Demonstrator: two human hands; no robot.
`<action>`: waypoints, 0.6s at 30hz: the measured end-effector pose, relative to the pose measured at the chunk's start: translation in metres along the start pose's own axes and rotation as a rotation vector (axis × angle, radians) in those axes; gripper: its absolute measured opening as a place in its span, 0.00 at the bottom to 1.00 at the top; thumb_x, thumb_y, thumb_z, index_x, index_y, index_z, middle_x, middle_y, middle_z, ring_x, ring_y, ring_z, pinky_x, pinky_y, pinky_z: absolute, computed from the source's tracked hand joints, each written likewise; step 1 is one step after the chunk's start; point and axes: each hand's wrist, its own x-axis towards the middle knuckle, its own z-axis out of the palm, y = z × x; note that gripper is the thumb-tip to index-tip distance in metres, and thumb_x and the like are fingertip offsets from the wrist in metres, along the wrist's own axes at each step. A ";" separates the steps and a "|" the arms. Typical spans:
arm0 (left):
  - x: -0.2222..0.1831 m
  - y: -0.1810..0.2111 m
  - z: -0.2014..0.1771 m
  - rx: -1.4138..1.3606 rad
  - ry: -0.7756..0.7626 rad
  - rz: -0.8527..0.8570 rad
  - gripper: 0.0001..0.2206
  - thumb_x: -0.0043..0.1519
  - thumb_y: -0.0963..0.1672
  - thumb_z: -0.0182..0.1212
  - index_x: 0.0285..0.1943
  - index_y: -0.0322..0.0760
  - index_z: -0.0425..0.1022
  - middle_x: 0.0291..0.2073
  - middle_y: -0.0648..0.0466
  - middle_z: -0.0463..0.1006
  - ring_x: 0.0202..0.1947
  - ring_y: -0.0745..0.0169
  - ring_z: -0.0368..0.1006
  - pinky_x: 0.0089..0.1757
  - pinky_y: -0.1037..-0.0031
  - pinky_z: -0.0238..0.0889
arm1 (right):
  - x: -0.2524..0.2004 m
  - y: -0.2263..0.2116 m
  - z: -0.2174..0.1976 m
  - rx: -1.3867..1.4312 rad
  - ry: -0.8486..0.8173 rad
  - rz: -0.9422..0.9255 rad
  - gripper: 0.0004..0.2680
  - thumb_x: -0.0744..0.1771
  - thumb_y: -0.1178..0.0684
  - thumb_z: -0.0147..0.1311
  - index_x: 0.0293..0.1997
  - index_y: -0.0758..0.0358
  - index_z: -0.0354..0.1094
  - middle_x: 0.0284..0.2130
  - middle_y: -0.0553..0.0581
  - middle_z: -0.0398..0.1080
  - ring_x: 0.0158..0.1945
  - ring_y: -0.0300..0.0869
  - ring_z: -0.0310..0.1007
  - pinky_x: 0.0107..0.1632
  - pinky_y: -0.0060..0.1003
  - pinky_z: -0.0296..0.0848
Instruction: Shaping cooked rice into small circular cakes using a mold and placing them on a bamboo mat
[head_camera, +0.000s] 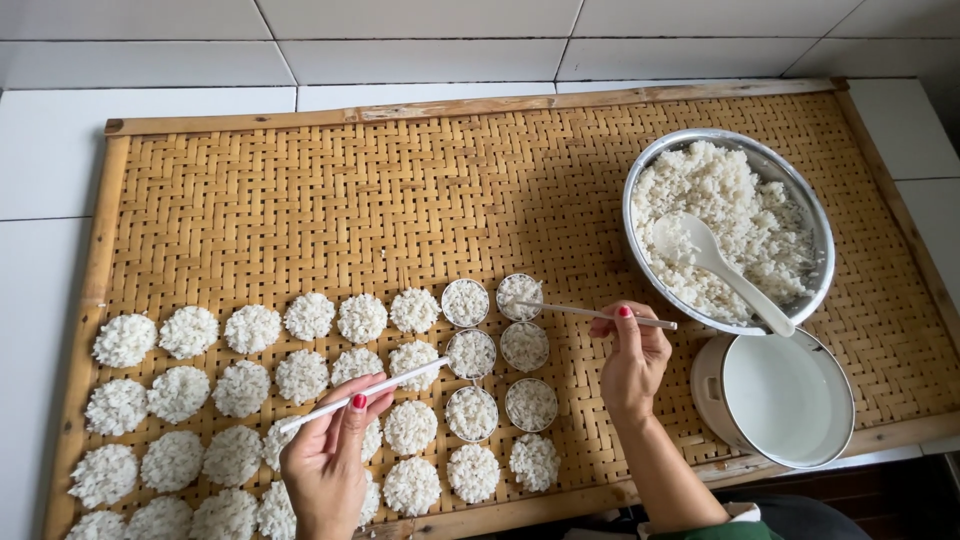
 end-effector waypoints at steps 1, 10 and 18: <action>-0.001 0.000 0.000 -0.001 0.000 -0.001 0.11 0.63 0.36 0.51 0.51 0.19 0.73 0.52 0.33 0.81 0.48 0.41 0.84 0.50 0.63 0.82 | -0.001 0.001 -0.002 -0.001 0.000 0.001 0.06 0.71 0.58 0.47 0.42 0.64 0.72 0.35 0.56 0.73 0.34 0.38 0.70 0.40 0.31 0.72; -0.001 0.001 0.000 -0.020 -0.007 -0.003 0.11 0.64 0.37 0.51 0.52 0.20 0.73 0.52 0.34 0.81 0.49 0.42 0.83 0.51 0.63 0.81 | -0.001 0.011 -0.002 -0.076 -0.033 0.043 0.05 0.71 0.58 0.50 0.42 0.65 0.73 0.33 0.56 0.74 0.33 0.40 0.74 0.39 0.32 0.74; -0.002 0.008 0.002 0.019 0.006 -0.025 0.11 0.63 0.37 0.52 0.52 0.21 0.74 0.51 0.35 0.82 0.48 0.43 0.84 0.51 0.64 0.81 | 0.001 0.007 -0.010 -0.023 0.025 0.058 0.05 0.71 0.58 0.49 0.40 0.62 0.73 0.31 0.54 0.73 0.32 0.37 0.70 0.37 0.30 0.71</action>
